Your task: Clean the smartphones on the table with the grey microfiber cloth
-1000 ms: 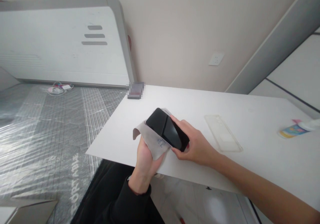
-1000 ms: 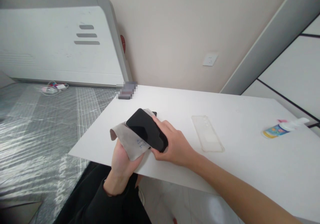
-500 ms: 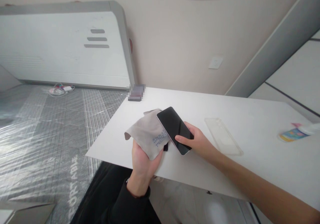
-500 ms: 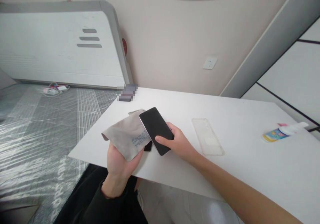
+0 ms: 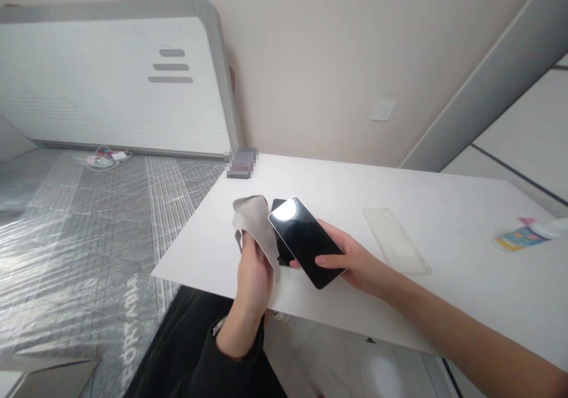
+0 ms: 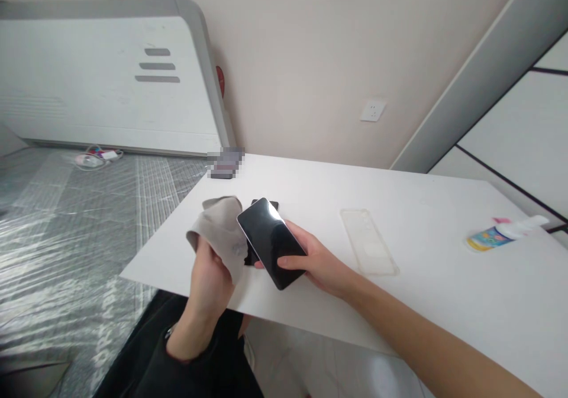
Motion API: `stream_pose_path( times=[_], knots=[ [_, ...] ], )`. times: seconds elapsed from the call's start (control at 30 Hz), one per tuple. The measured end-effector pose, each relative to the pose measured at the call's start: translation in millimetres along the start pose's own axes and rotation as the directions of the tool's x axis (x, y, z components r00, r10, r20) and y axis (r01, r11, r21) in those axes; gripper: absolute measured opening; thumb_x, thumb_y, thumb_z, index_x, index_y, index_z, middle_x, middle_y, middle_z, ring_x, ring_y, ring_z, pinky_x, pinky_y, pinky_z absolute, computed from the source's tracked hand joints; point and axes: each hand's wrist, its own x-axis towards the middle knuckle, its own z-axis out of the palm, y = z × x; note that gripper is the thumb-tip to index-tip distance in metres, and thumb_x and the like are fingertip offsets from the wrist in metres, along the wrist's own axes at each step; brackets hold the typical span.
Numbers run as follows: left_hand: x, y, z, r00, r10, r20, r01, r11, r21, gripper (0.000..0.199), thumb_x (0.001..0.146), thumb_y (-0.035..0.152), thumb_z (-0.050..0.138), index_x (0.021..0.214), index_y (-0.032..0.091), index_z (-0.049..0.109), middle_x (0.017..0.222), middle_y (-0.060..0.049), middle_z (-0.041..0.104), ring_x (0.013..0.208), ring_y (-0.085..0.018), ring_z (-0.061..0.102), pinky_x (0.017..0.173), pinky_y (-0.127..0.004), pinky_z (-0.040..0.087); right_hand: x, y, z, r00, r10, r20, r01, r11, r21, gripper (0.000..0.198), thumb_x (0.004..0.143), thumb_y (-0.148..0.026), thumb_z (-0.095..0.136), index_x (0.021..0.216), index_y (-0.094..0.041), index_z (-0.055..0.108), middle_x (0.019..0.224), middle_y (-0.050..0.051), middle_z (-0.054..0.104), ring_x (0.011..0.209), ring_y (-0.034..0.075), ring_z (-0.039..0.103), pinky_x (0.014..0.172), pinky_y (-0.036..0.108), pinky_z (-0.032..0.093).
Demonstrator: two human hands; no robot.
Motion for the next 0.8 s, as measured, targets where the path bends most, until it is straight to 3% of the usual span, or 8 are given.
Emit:
stream_pose_path(
  times=[0.23, 0.43, 0.63, 0.8],
  knots=[
    [-10.6, 33.3, 21.5, 0.992, -0.11, -0.063, 0.114, 0.991, 0.064, 0.02, 0.094, 0.042, 0.066, 0.092, 0.025, 0.077, 0.096, -0.007, 0.08, 0.124, -0.034, 0.071, 0.104, -0.045, 0.062, 1.9, -0.4, -5.7, 0.985, -0.05, -0.163, 0.047, 0.999, -0.018, 0.079, 0.071, -0.023, 0.082, 0.144, -0.027, 0.052, 0.111, 0.006, 0.079, 0.104, 0.028, 0.077, 0.089, 0.04, 0.058],
    [-17.6, 31.9, 16.7, 0.979, -0.155, -0.132, 0.177, 0.967, 0.181, 0.02, 0.09, 0.043, 0.073, 0.096, 0.023, 0.078, 0.102, -0.009, 0.081, 0.129, -0.036, 0.068, 0.103, -0.044, 0.062, 3.5, 1.6, -7.9, 0.985, -0.089, -0.145, 0.077, 0.994, -0.083, 0.084, 0.07, -0.025, 0.08, 0.147, -0.025, 0.047, 0.1, 0.006, 0.079, 0.094, 0.028, 0.077, 0.09, 0.045, 0.058],
    [-18.9, 40.7, 23.4, 0.958, -0.242, -0.154, 0.255, 0.964, 0.07, 0.024, 0.098, 0.038, 0.061, 0.095, 0.022, 0.079, 0.1, -0.012, 0.081, 0.126, -0.037, 0.07, 0.104, -0.047, 0.062, 3.4, 2.7, -12.1, 0.97, -0.101, -0.223, 0.073, 0.989, -0.13, 0.077, 0.074, -0.03, 0.079, 0.146, -0.026, 0.05, 0.112, 0.009, 0.079, 0.097, 0.03, 0.077, 0.086, 0.045, 0.059],
    [-18.7, 45.3, 26.0, 0.952, -0.275, -0.132, 0.282, 0.959, 0.037, 0.026, 0.099, 0.038, 0.058, 0.098, 0.023, 0.079, 0.1, -0.012, 0.081, 0.13, -0.037, 0.067, 0.105, -0.049, 0.061, 3.0, 1.2, -15.8, 0.972, -0.172, -0.159, 0.128, 0.959, -0.254, 0.078, 0.077, -0.032, 0.08, 0.149, -0.024, 0.05, 0.109, 0.008, 0.078, 0.102, 0.03, 0.075, 0.093, 0.045, 0.057]
  ],
)
